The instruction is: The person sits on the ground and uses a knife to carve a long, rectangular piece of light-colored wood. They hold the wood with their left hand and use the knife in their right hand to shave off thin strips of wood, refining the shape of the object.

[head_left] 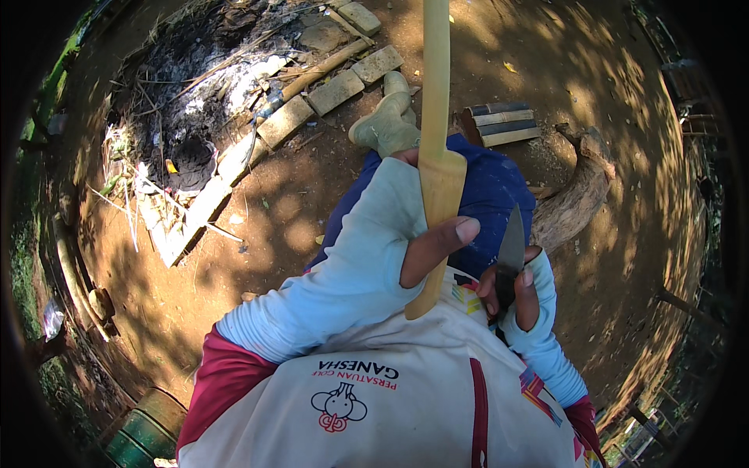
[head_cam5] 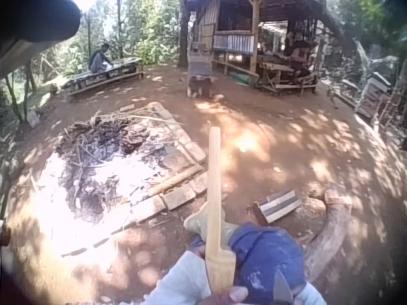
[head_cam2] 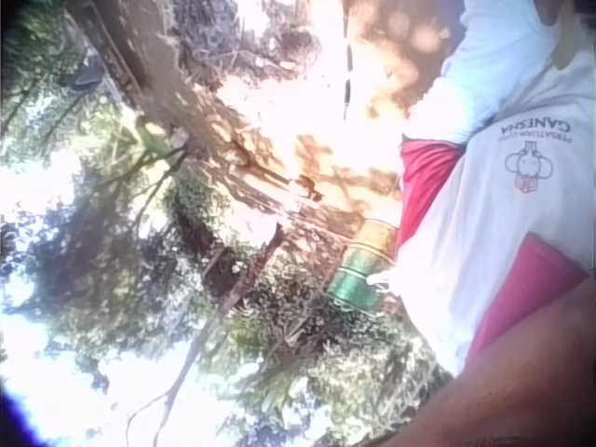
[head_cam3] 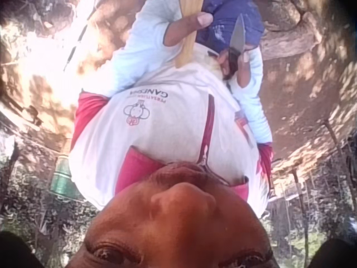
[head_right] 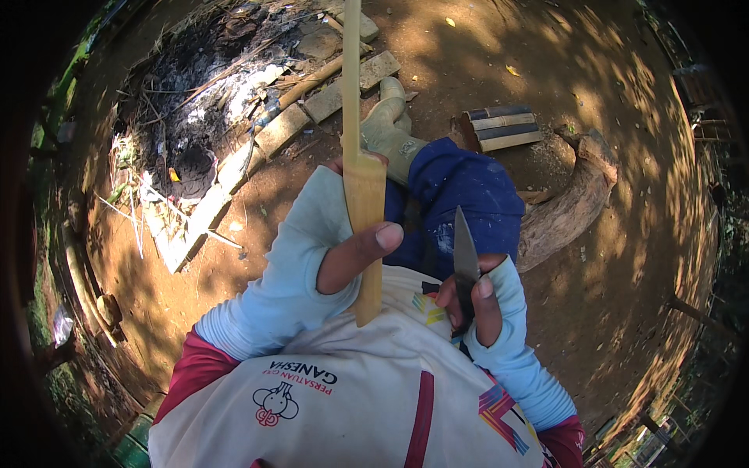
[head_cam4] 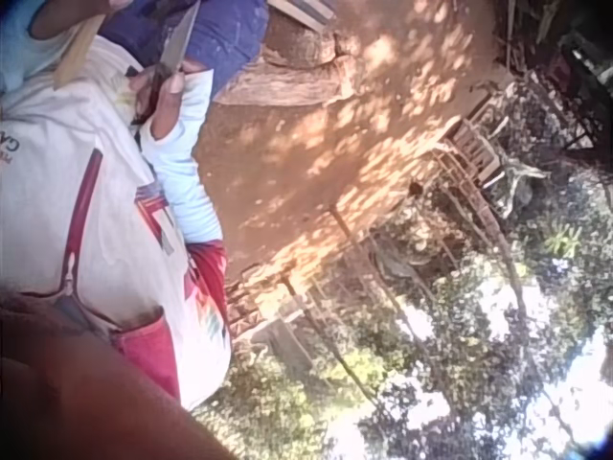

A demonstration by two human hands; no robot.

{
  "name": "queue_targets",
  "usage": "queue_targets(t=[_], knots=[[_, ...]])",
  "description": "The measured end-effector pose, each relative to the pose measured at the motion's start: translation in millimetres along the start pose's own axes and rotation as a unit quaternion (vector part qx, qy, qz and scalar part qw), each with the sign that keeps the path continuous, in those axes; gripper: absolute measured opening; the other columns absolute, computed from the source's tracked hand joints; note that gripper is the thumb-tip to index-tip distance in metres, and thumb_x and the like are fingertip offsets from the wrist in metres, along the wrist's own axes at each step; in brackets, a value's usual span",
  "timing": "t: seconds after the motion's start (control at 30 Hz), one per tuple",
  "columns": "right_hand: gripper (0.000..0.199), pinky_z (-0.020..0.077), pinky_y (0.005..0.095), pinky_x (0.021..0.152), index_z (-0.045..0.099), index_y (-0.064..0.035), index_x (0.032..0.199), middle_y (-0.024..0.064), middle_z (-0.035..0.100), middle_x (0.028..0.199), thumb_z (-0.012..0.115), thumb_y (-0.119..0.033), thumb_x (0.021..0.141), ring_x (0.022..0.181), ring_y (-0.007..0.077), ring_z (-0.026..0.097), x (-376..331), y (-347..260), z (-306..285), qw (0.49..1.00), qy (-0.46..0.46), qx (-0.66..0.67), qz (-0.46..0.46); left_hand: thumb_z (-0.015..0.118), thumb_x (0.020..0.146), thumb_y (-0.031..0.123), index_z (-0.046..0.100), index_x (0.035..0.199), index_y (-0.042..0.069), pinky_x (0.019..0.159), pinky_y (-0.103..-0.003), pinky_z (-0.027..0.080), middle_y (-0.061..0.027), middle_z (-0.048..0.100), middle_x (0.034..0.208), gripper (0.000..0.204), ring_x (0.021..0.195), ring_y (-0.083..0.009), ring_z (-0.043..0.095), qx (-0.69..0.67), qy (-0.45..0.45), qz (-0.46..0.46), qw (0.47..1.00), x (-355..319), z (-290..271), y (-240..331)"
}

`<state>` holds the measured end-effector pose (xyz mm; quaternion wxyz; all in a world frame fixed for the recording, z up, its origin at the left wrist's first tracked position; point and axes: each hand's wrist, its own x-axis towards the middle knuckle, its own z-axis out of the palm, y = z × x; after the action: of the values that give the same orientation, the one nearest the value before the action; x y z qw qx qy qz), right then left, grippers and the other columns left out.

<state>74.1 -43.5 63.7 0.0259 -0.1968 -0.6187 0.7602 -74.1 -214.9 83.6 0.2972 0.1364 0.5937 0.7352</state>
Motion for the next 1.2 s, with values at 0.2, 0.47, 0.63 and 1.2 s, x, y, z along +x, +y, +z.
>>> queue_targets(t=[0.2, 0.47, 0.63, 1.2], knots=[[0.045, 0.0419, 0.0252, 0.056, 0.04, 0.0003, 0.111, 0.0147, 0.062, 0.079, 0.047, -0.043, 0.1, 0.057, 0.01, 0.047, 1, 0, 0, 1.0, 0.001, 0.013, -0.004, 0.069, 0.088, 0.018, 0.032, 0.135, -0.002, 0.089, -0.027, 0.043, -0.0066, 0.052, 0.108, 0.063, 0.1, -0.0126, 0.051, -0.002, -0.027, -0.004, 1.0, 1, -3, 0], [0.041, 0.0462, 0.0281, 0.064, 0.044, 0.0012, 0.116, 0.0129, 0.062, 0.093, 0.055, -0.034, 0.097, 0.071, 0.0132, 0.055, -5, -10, 6, 0.993, -0.015, -0.094, -0.064, 0.058, 0.084, 0.016, 0.023, 0.145, 0.001, 0.086, -0.035, 0.049, -0.0121, 0.053, 0.112, 0.072, 0.098, -0.0194, 0.057, -0.144, -0.095, -0.059, 0.983, -4, -4, 7], [0.037, 0.0446, 0.0269, 0.066, 0.046, -0.0019, 0.118, 0.0128, 0.061, 0.094, 0.059, -0.027, 0.094, 0.073, 0.0135, 0.054, -8, -18, 3, 0.951, -0.079, -0.244, -0.174, 0.066, 0.086, 0.014, 0.032, 0.138, 0.003, 0.085, -0.03, 0.047, -0.0075, 0.052, 0.11, 0.063, 0.095, -0.0155, 0.054, -0.176, -0.133, 0.004, 0.975, -11, -5, 8], [0.043, 0.0489, 0.0345, 0.054, 0.059, -0.0047, 0.114, 0.0095, 0.062, 0.079, 0.075, -0.011, 0.075, 0.063, 0.025, 0.062, 6, -65, 24, 0.882, -0.148, -0.323, -0.309, 0.088, 0.057, 0.046, 0.027, 0.142, 0.004, 0.085, -0.032, 0.049, -0.0141, 0.056, 0.113, 0.113, 0.102, -0.0187, 0.058, -0.184, -0.188, 0.03, 0.964, -26, 0, -2]])
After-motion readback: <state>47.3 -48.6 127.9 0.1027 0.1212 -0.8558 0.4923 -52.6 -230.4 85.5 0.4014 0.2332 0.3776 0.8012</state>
